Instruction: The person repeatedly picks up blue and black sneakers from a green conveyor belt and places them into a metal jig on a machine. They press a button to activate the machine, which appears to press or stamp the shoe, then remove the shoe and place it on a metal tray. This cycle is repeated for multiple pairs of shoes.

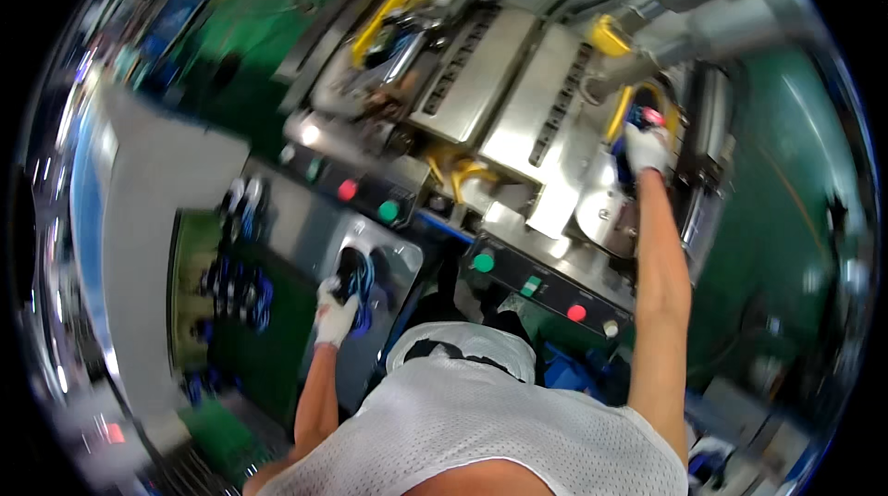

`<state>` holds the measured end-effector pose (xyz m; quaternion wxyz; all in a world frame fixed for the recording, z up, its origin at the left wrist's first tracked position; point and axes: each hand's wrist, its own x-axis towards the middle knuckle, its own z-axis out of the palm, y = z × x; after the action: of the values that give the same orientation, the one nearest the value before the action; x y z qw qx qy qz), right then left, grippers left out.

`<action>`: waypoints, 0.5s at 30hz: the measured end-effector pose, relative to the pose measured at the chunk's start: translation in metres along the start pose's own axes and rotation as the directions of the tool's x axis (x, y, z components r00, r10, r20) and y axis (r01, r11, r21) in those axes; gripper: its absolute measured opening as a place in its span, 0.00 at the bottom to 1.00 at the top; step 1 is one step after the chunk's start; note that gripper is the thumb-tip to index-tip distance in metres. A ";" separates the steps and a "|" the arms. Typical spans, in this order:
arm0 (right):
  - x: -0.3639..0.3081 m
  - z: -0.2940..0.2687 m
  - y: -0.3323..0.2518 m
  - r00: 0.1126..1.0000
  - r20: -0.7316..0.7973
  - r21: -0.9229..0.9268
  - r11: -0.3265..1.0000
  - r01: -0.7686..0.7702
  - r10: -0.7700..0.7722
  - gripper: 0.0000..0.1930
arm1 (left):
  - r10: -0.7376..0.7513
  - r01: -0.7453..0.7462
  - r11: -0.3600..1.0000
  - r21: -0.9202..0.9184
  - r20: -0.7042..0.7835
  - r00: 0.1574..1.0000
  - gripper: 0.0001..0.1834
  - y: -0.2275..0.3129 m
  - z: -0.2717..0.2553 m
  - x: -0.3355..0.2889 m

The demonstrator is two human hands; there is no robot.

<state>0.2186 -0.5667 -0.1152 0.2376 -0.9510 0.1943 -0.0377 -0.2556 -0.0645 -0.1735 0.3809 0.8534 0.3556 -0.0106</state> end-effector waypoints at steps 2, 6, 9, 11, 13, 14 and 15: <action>0.007 -0.009 0.003 0.983 0.077 0.079 0.984 0.162 -0.169 0.37 | -0.169 0.170 0.970 0.176 -0.019 0.985 0.38 -0.025 0.033 0.001; 0.001 -0.021 0.008 0.912 -0.147 -0.093 0.924 0.372 -0.382 0.36 | -0.323 0.329 0.941 0.085 -0.077 0.943 0.41 -0.047 0.090 0.009; -0.201 -0.030 -0.079 0.817 -0.347 0.193 0.817 0.543 -0.461 0.36 | -0.265 0.246 0.960 -0.131 -0.156 0.952 0.41 -0.048 0.086 0.004; -0.299 -0.007 -0.094 0.703 -0.265 0.105 0.705 0.701 -0.660 0.39 | -0.268 0.248 0.953 -0.175 -0.103 0.958 0.43 -0.049 0.079 0.006; -0.370 0.045 -0.081 0.720 0.044 0.263 0.704 0.660 -0.692 0.45 | -0.193 0.201 0.970 -0.135 0.067 0.979 0.52 -0.057 0.063 0.007; -0.381 0.078 -0.060 0.628 0.238 -0.197 0.596 0.778 -0.741 0.49 | -0.163 0.179 0.981 -0.072 0.183 0.969 0.55 -0.054 0.043 0.008; -0.397 0.104 -0.049 0.677 0.350 -0.457 0.512 0.727 -0.648 0.50 | -0.086 0.100 0.995 -0.024 0.342 0.936 0.58 -0.060 0.012 0.010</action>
<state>-0.1130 -0.3281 -0.1760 -0.0759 -0.9740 -0.2135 -0.0059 -0.2825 -0.0392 -0.2237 0.4531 0.8129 0.3247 -0.1686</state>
